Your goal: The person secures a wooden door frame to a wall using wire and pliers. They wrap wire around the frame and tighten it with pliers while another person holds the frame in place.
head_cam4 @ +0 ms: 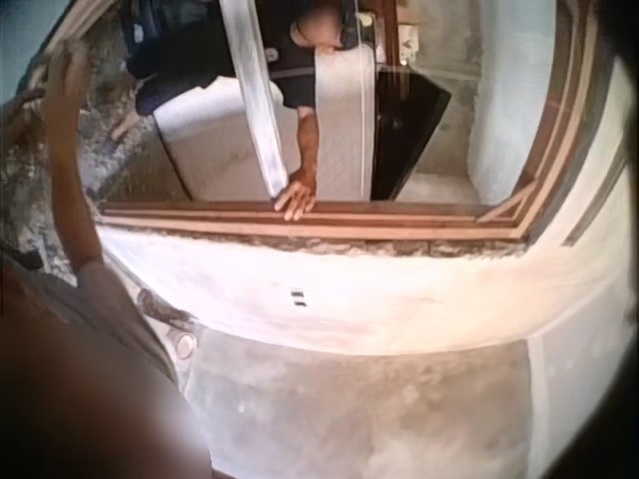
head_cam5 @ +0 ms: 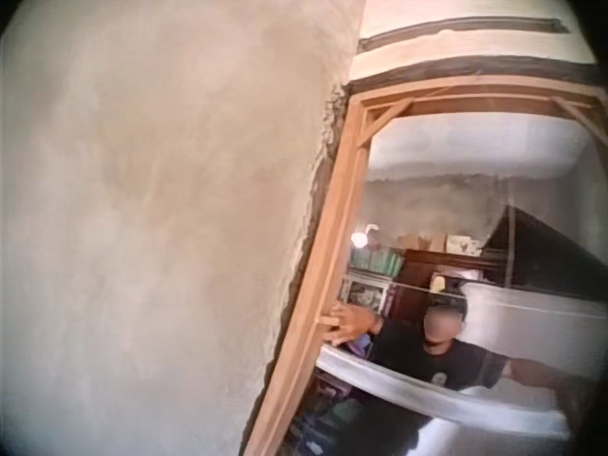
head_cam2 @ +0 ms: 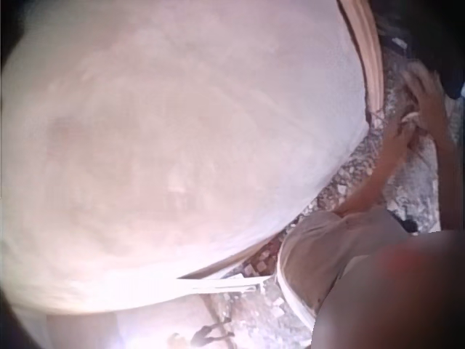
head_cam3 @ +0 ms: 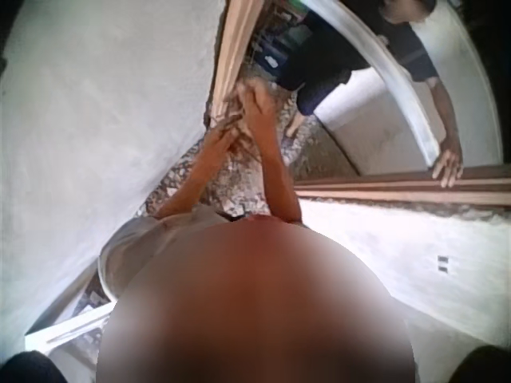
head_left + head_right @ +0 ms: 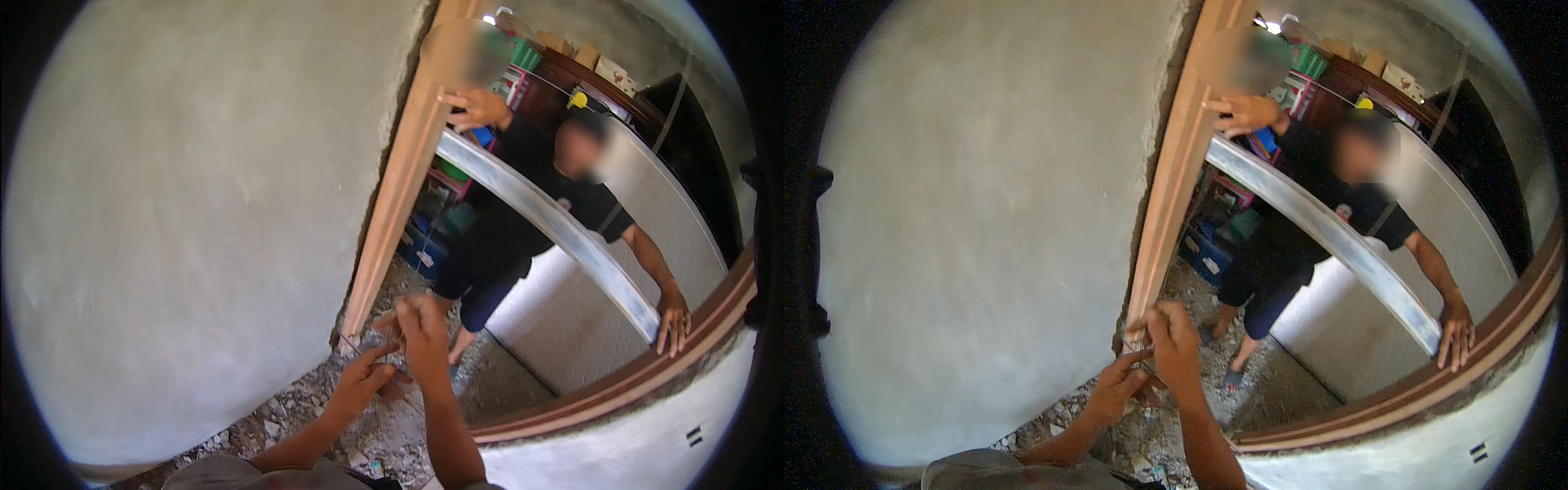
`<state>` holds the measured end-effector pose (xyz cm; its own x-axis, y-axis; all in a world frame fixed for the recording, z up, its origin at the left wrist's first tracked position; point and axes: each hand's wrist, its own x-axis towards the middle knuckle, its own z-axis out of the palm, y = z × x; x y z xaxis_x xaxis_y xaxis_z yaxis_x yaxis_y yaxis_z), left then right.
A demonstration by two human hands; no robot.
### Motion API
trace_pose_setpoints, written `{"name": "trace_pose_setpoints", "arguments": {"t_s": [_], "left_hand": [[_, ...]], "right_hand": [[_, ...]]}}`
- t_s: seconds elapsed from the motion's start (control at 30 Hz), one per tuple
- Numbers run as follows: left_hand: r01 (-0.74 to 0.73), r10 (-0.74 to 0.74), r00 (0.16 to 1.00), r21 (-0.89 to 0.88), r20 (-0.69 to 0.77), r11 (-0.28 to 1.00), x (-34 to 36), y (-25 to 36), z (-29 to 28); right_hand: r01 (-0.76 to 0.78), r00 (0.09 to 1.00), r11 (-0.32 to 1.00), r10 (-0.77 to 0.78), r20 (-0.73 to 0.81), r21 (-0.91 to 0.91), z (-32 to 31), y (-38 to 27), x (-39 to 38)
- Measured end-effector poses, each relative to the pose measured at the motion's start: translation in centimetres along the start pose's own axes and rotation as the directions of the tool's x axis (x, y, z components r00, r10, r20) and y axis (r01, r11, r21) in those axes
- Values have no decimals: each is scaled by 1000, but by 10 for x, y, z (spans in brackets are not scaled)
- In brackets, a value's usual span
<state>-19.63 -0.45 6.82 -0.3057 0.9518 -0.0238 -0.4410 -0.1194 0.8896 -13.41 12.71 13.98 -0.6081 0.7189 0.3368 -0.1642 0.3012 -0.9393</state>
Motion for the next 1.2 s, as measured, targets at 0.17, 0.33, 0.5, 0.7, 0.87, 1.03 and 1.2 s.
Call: {"name": "trace_pose_setpoints", "arguments": {"t_s": [0.17, 0.33, 0.5, 0.7, 0.87, 1.03, 1.2], "left_hand": [[-406, 456, 833, 212, -314, 889, 110, 72, -40], [-438, 668, 678, 561, -306, 702, 202, 105, -66], [-430, 720, 652, 667, -238, 609, 224, 105, -75], [-301, 836, 545, 916, -62, 264, 223, 140, -78], [-56, 794, 587, 986, 159, -156, 208, 197, -69], [89, 679, 719, 949, 148, -302, 232, 220, -48], [73, 642, 741, 974, -198, 215, 230, 194, -47]], "right_hand": [[37, 999, 945, -24, -44, 326, 60, -25, 171], [99, 994, 896, -73, -76, 432, 82, -12, 257], [45, 987, 932, 14, -160, 361, 70, 12, 284], [50, 993, 970, -23, -116, 236, 41, 52, 293], [216, 889, 950, -96, -447, 226, -22, 127, 304], [-21, 896, 941, 167, -410, 338, -57, 212, 327], [-271, 930, 918, 327, -165, 291, -56, 276, 325]]}}
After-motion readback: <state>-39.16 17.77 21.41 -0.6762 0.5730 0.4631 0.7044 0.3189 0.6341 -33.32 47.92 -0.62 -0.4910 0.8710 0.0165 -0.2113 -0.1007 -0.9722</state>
